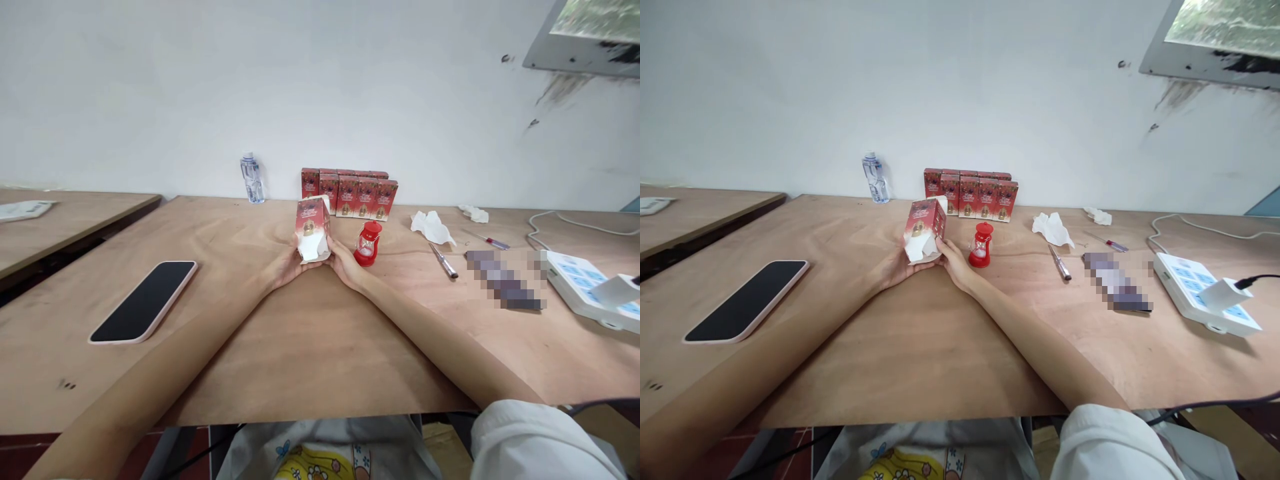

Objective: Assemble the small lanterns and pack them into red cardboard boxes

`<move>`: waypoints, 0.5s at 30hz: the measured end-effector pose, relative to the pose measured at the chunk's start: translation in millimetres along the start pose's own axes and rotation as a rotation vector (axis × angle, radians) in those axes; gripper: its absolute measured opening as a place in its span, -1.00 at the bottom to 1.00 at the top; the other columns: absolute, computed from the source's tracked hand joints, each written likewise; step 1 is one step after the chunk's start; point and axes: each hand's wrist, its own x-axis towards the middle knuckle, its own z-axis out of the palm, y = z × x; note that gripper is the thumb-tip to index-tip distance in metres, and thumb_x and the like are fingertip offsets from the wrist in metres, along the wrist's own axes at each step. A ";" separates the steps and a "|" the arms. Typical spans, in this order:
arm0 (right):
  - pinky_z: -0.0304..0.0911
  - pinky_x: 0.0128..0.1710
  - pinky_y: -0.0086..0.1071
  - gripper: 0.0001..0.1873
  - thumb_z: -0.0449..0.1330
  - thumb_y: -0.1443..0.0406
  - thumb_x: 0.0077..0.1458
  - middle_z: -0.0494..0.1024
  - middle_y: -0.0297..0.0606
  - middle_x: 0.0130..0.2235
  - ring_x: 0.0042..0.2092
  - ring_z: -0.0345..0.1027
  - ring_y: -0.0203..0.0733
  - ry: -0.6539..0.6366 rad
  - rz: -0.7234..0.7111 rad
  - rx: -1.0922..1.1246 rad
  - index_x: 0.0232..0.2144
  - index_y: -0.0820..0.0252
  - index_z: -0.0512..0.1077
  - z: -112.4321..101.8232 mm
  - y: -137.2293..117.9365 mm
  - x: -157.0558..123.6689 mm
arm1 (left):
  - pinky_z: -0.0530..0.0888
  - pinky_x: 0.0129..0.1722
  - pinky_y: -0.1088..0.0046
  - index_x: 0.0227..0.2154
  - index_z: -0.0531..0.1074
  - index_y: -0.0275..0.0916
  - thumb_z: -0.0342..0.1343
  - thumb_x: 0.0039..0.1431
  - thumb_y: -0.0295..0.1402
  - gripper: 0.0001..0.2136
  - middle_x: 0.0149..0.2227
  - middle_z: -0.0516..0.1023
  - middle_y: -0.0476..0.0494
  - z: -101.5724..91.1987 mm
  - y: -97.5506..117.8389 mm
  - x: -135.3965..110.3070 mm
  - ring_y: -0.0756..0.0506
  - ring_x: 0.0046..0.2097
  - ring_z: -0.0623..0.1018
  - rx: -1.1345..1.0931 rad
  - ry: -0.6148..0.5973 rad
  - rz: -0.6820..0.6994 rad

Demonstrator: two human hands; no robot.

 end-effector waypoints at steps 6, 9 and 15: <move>0.28 -0.09 -0.26 -0.63 0.18 -0.03 -0.06 0.56 -0.32 -0.24 -0.08 0.39 -0.13 0.011 0.064 0.035 -0.31 0.09 0.42 -0.6 -2.3 -0.6 | 0.47 -0.07 0.33 -0.15 0.39 -0.26 0.34 -0.14 -0.24 -0.54 -0.15 0.55 -0.17 1.6 -2.9 -4.7 -0.16 -0.06 0.53 0.017 0.103 0.069; 0.29 -0.08 -0.23 -0.63 0.18 -0.01 -0.06 0.56 -0.30 -0.24 -0.07 0.38 -0.11 0.011 0.060 0.047 -0.29 0.09 0.43 -0.6 -2.3 -0.6 | 0.48 -0.11 0.33 -0.19 0.39 -0.25 0.38 -0.21 -0.32 -0.55 -0.19 0.55 -0.12 2.1 -1.8 -4.8 -0.14 -0.12 0.54 0.043 0.149 0.075; 0.29 -0.09 -0.22 -0.62 0.18 -0.02 -0.07 0.56 -0.32 -0.22 -0.06 0.38 -0.09 0.017 0.060 0.052 -0.27 0.06 0.43 -1.7 -0.2 -0.8 | 0.46 -0.19 0.41 -0.19 0.38 -0.25 0.43 -0.33 -0.30 -0.45 -0.18 0.53 -0.10 6.6 -0.7 -5.0 -0.06 -0.21 0.53 0.089 0.121 0.082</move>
